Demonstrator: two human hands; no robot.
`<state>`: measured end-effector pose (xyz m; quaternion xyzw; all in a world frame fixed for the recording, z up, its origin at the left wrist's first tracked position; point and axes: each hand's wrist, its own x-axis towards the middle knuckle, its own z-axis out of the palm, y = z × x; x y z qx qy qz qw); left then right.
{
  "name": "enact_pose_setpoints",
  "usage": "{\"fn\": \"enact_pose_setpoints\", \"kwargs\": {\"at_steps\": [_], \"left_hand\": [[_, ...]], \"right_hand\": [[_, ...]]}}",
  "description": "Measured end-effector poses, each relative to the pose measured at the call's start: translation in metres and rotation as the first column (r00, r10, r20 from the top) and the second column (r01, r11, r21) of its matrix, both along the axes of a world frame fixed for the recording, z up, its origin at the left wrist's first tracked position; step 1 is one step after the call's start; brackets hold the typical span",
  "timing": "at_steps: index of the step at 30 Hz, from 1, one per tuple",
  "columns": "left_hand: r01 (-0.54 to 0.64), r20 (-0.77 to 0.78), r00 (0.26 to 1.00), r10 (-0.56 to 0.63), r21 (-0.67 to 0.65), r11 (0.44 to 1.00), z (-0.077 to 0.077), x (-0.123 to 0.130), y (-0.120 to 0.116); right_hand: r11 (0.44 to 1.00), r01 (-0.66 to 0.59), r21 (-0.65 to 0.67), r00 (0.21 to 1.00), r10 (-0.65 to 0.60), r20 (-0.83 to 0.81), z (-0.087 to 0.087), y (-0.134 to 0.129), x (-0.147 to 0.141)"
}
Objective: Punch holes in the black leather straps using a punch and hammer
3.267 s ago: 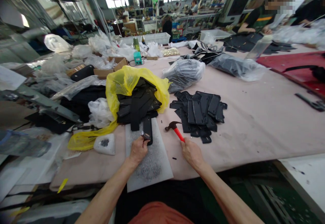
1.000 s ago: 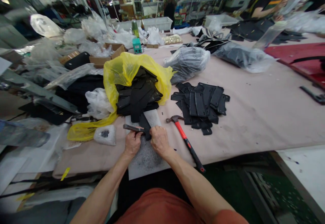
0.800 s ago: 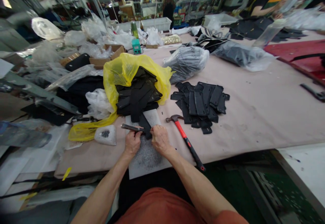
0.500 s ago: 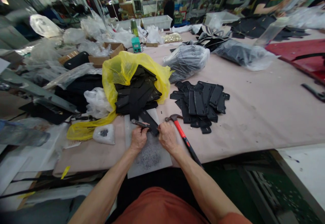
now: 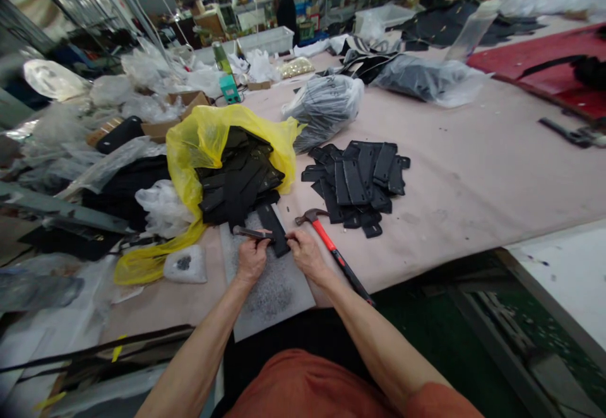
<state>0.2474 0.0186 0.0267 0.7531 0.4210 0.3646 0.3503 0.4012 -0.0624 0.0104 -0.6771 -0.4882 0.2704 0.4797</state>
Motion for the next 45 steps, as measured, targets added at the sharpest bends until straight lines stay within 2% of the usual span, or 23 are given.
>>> {"fn": "enact_pose_setpoints", "kwargs": {"at_steps": [2, 4, 9, 16, 21, 28, 35, 45], "left_hand": [[-0.004, 0.005, 1.000, 0.004, 0.000, 1.000, -0.001, 0.001, 0.000], [-0.004, 0.003, 1.000, 0.004, 0.001, 1.000, -0.002, 0.003, 0.003], [0.053, -0.013, 0.999, -0.053, -0.005, 0.999, 0.000, 0.012, 0.009], [0.033, 0.037, 0.999, -0.034, 0.020, 0.999, 0.004, 0.004, -0.002], [0.080, 0.013, 0.997, -0.081, 0.050, 0.995, 0.002, 0.006, -0.011], [0.091, 0.014, 0.996, -0.092, 0.056, 0.994, -0.002, 0.010, -0.008], [0.120, 0.009, 0.993, -0.121, 0.041, 0.992, 0.000, 0.011, -0.010], [0.194, -0.112, 0.977, -0.181, 0.122, 0.973, -0.001, 0.013, -0.004]], "right_hand": [[0.999, -0.051, 0.003, 0.997, 0.051, -0.051, 0.001, -0.004, 0.004], [0.998, -0.052, 0.024, 0.997, 0.054, -0.054, 0.002, -0.010, 0.003], [0.996, 0.035, 0.081, 0.992, -0.044, 0.118, 0.002, -0.018, -0.007], [0.997, 0.056, 0.055, 0.983, -0.065, 0.174, 0.005, -0.016, -0.009], [0.998, 0.055, 0.027, 0.980, -0.059, 0.192, 0.005, -0.014, -0.007], [0.999, 0.043, 0.018, 0.978, -0.046, 0.203, 0.005, -0.014, -0.005], [0.999, 0.045, -0.020, 0.976, -0.039, 0.215, 0.006, -0.012, -0.003], [0.998, 0.050, -0.049, 0.978, -0.039, 0.206, 0.009, -0.013, -0.003]]}}
